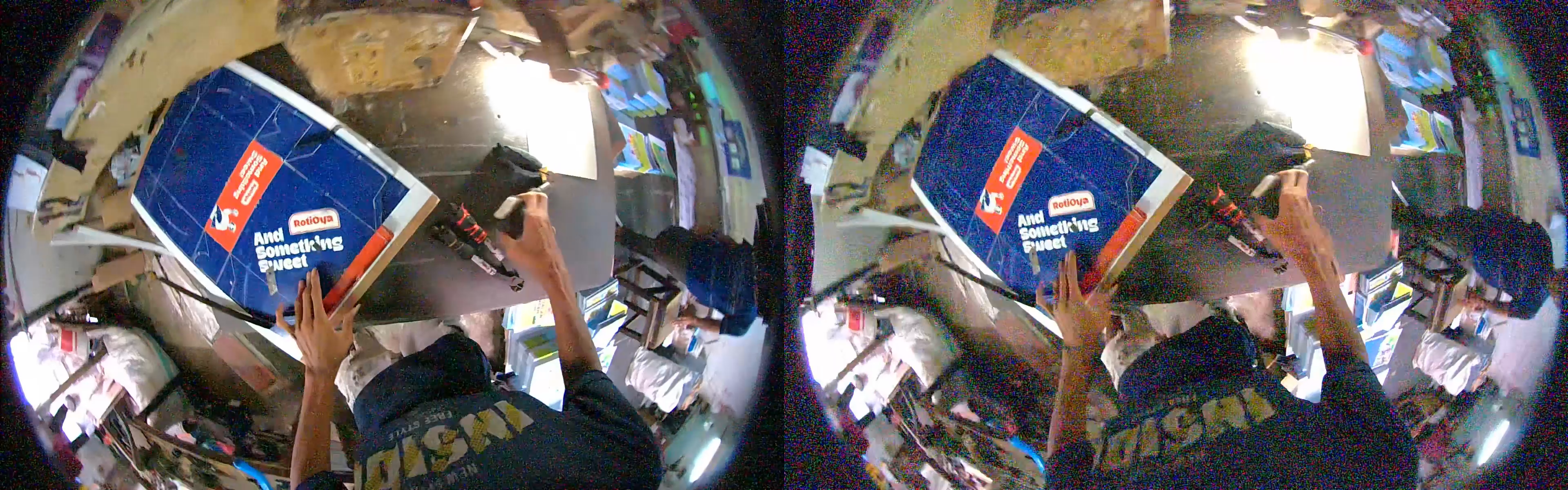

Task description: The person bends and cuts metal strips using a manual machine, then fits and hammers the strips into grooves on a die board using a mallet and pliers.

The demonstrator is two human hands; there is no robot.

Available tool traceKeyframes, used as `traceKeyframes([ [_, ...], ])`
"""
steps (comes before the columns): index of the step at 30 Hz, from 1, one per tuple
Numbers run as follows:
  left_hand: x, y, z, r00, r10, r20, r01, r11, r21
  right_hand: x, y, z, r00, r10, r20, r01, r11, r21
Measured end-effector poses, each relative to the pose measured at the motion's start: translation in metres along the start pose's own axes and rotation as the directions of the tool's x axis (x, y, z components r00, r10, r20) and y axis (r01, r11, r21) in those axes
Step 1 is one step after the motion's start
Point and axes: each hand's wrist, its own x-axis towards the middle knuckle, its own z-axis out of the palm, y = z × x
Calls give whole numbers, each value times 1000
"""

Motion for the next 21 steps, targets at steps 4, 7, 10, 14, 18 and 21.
traceKeyframes([
  [4,10,27,10,993,-47,-108,17,966,-259,-7,-30,-40,999,44,27,-49,974,220],
  [7,26,52,25,970,-16,-242,-69,938,-340,-13,-62,-64,941,-275,-199,315,925,214],
  [10,32,49,35,941,31,-337,-166,910,-379,-16,-104,-63,889,-171,-424,409,713,570],
  [14,30,45,31,942,20,-336,-148,921,-360,-12,-110,-51,855,-378,-354,427,126,895],
  [18,29,47,27,942,35,-335,-181,891,-416,12,-111,-43,768,-563,-307,395,37,918],
  [21,30,46,29,947,57,-315,-194,885,-423,44,-105,-45,351,-928,-121,255,-29,966],
])
